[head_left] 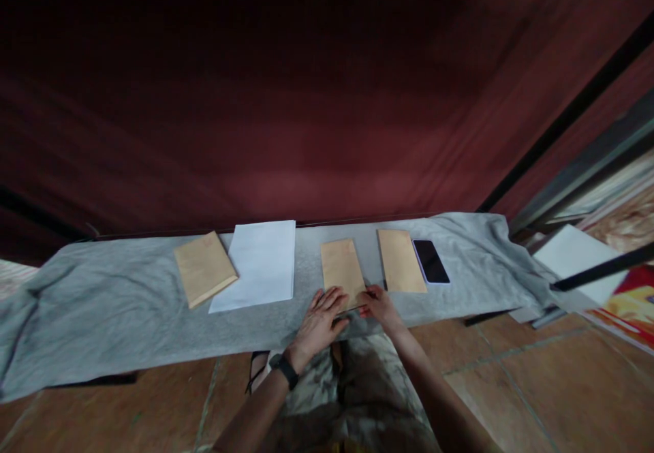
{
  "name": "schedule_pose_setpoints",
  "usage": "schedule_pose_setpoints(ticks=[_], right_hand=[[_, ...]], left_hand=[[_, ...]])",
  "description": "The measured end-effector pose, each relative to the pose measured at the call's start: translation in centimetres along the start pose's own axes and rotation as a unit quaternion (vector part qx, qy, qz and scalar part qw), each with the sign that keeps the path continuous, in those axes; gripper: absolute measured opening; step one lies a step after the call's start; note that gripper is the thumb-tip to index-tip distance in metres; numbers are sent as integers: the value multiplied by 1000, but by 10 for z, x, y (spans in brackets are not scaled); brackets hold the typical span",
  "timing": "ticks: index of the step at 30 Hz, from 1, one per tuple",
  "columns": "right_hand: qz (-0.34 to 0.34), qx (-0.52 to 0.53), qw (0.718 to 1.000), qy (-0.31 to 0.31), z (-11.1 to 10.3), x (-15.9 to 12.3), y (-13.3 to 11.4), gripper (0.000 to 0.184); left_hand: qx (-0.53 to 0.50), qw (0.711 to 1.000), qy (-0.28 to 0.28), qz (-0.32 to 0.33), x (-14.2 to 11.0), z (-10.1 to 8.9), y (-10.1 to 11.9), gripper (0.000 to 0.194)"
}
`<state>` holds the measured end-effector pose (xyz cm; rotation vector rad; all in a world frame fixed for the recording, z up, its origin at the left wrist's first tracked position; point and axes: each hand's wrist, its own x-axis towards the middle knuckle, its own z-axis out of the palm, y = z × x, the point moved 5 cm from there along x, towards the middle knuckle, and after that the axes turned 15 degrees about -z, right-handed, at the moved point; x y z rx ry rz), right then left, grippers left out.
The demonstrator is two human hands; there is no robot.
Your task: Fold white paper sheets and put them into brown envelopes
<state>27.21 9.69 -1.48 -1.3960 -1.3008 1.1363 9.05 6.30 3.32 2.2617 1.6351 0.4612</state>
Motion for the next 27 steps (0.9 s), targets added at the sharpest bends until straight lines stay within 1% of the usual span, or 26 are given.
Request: schedule_pose_setpoints(ticks=[2,3,4,5,7,8,11,13,15,18,20,23,27], right_hand=[[-7,-31,999,-3,-3,-4,1,19],[-27,-68,997,3,-7,-5,-1,15],[-59,-122,991,10,-12,-6,-5,13],[-103,-189,977,14,-16,-7,-10,12],[-202,-321,925,8,-19,-5,-24,21],[-247,-364,898,-7,-17,-2,-30,27],[-352,-396,845,-78,-2,16,-41,40],[-399,-409,812,-118,12,30,-43,44],[-408,-441,789,-128,25,46,-39,45],[-383,-489,776,-111,36,70,-33,52],[-369,-503,774,-102,41,82,-30,55],[-356,-507,780,-91,46,97,-30,57],[-353,-508,782,-81,48,101,-28,57]], left_hand=[[-16,999,21,-21,1,-1,0,38],[-24,999,30,-30,2,-1,0,33],[-32,998,36,-36,3,0,0,29],[-39,998,41,-40,4,0,-1,25],[-52,997,47,-42,5,0,-2,20],[-58,996,52,-43,5,0,-2,19],[-70,995,64,-42,4,-1,-2,17],[-79,994,64,-47,2,-2,-2,14],[-94,992,58,-58,2,-2,-3,10],[-115,989,56,-70,2,-2,-5,10],[-117,989,60,-72,2,-2,-5,11],[-107,989,67,-75,2,-1,-4,9],[-97,990,75,-75,2,-1,-2,8]])
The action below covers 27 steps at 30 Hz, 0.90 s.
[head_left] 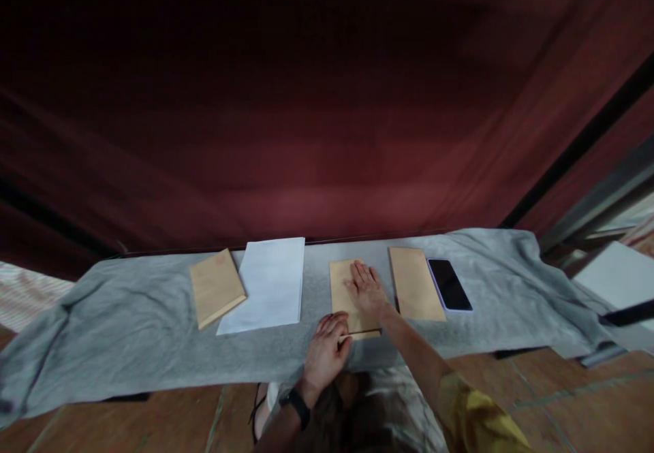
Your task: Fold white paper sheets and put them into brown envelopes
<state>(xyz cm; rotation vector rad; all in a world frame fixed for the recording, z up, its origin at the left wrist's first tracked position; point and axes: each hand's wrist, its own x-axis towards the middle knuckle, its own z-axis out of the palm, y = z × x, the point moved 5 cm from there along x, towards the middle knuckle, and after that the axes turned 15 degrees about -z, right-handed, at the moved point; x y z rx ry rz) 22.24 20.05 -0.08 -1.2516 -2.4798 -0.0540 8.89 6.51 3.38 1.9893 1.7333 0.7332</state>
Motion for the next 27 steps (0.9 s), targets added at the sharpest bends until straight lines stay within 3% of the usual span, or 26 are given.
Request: schedule_pose_setpoints(ticks=[4,12,16,20,23,27], right_hand=[[-31,0,1000,2,-1,-16,-5,57],[-103,66,993,0,-21,-74,-18,48],[-102,129,986,13,-36,-100,-23,45],[-70,157,983,65,-49,-123,-29,44],[-118,140,981,67,-54,-137,-50,47],[-179,110,978,10,-51,-146,-83,53]], left_hand=[[10,1000,4,8,-1,-2,4,10],[32,999,17,28,-4,1,4,13],[40,998,21,33,-3,4,3,15],[42,998,21,33,-3,5,4,15],[37,998,19,36,-4,5,4,14],[38,998,27,32,-4,7,3,15]])
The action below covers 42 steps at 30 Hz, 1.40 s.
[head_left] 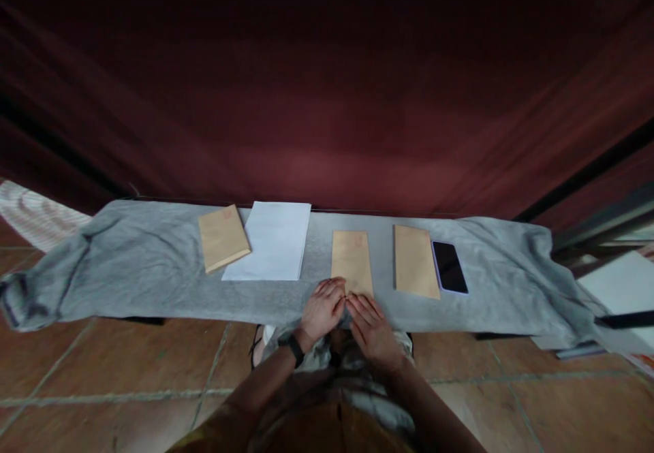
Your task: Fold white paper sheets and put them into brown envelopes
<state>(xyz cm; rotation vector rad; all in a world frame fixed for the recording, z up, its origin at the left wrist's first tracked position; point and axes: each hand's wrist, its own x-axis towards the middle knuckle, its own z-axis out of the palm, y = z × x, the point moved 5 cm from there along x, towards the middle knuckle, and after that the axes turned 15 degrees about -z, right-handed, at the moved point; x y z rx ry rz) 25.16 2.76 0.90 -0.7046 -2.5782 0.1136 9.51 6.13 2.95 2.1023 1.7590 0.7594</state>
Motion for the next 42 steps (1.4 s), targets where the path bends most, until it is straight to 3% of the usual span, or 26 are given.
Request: schedule_pose_setpoints(ticks=[7,17,29,42], right_hand=[[36,-24,998,-42,7,2,-7,53],[71,-57,996,-5,13,3,-9,48],[120,-85,989,20,5,-1,-7,51],[134,-48,990,0,-1,5,-6,54]], left_hand=[[7,1000,6,4,0,1,2,18],[29,998,-14,57,-9,4,-4,31],[158,977,-60,127,-26,4,-5,54],[232,958,-44,160,-26,12,-10,58]])
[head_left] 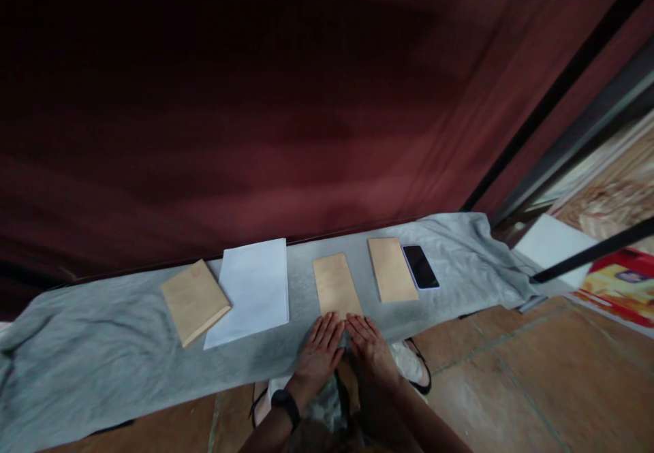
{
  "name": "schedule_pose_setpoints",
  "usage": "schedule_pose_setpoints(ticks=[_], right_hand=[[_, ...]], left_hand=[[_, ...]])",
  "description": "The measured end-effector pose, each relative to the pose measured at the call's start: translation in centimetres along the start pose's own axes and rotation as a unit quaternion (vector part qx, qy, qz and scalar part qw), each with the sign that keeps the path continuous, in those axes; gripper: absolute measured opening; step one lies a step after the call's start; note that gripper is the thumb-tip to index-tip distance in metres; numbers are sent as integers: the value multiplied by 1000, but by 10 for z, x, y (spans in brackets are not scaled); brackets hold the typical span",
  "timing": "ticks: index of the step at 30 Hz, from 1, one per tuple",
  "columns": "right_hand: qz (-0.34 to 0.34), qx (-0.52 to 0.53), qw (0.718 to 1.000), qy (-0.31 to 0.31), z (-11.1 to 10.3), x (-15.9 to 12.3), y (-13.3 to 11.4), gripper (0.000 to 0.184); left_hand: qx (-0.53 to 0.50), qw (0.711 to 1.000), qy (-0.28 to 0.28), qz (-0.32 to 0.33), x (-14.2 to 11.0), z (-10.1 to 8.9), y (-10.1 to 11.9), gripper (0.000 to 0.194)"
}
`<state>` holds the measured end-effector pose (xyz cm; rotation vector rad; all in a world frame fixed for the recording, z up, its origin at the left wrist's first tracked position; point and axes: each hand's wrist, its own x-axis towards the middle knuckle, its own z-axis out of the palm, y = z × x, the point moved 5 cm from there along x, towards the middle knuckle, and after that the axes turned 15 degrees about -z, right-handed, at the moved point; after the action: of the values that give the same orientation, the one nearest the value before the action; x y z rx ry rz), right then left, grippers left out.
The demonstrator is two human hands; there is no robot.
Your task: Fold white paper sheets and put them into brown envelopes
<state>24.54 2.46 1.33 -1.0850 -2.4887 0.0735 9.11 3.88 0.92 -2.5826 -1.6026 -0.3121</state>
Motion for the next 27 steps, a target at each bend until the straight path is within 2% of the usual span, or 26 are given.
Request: schedule_pose_setpoints(ticks=[9,16,20,27], right_hand=[[9,-10,1000,-1,6,0,3,56],[14,-21,999,22,7,-1,-1,49],[25,-25,999,19,1,-3,0,49],[64,-47,997,2,-14,-19,16,51]], left_hand=[[5,1000,-20,-24,2,1,6,74],[-18,999,-31,-19,1,4,6,74],[-27,999,-25,-36,-3,0,4,73],[-36,995,0,-90,-12,-8,2,73]])
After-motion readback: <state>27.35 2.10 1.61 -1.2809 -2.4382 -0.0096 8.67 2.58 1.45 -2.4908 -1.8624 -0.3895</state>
